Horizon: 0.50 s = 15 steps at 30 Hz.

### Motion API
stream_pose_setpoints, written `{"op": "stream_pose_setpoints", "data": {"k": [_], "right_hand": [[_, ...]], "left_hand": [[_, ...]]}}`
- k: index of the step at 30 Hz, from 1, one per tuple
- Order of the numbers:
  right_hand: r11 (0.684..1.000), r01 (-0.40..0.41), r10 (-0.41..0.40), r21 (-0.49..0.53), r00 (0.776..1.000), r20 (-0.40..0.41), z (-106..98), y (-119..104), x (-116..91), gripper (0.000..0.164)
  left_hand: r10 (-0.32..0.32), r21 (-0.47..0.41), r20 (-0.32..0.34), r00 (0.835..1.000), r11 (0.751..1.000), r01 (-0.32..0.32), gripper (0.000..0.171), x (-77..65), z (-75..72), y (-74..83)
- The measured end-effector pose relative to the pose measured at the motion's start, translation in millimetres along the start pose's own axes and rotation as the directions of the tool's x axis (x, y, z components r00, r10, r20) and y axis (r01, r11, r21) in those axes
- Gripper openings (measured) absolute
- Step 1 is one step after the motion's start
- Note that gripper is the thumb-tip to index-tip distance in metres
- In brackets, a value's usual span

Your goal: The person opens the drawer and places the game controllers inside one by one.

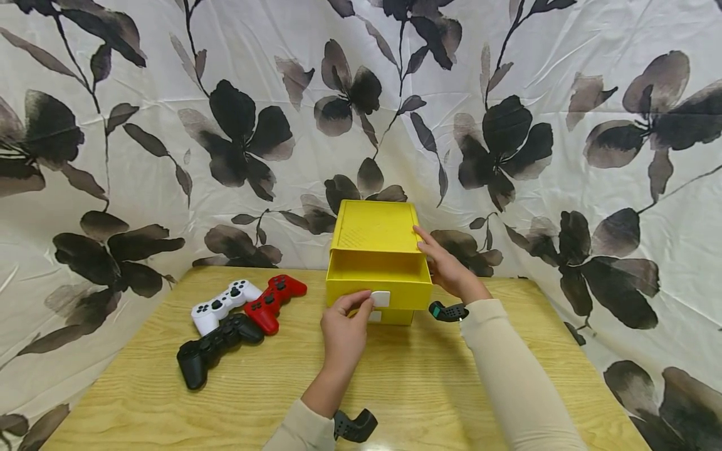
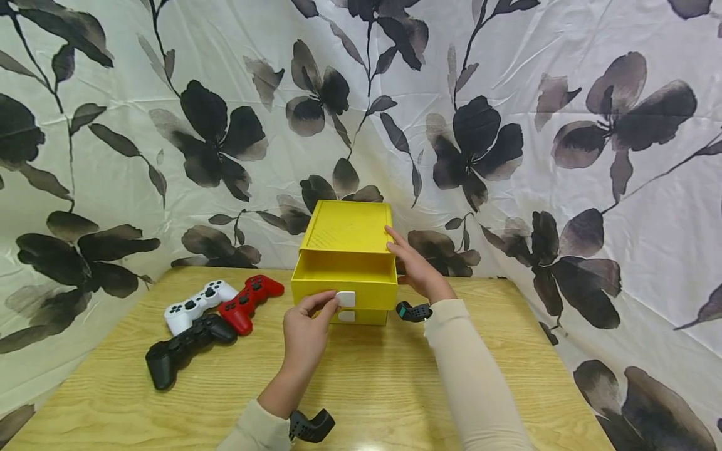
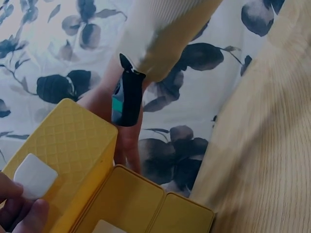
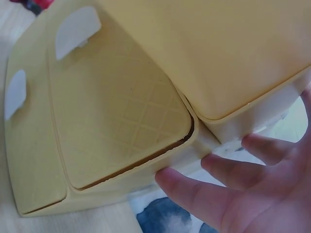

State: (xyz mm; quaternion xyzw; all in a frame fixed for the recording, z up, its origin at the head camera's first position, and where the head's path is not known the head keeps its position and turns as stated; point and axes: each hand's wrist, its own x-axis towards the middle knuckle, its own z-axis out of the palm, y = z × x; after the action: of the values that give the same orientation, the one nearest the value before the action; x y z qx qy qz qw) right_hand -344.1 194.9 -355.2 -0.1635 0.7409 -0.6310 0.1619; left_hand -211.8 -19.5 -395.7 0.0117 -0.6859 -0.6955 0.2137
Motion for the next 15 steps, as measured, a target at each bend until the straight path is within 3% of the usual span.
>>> {"op": "stream_pose_setpoints", "data": {"k": [7,15], "right_hand": [[1.0,-0.001,0.001,-0.009,1.0,0.006,-0.1,-0.2,0.3,0.059],[1.0,-0.002,0.003,-0.012,1.0,0.016,-0.8,0.2,0.0,0.059]], "left_hand": [[0.059,0.038,0.008,0.998,0.998,-0.059,0.011,0.9,-9.2,1.3],[0.133,0.117,-0.009,0.991,0.985,-0.131,0.009,8.6,-26.6,-8.7]]}}
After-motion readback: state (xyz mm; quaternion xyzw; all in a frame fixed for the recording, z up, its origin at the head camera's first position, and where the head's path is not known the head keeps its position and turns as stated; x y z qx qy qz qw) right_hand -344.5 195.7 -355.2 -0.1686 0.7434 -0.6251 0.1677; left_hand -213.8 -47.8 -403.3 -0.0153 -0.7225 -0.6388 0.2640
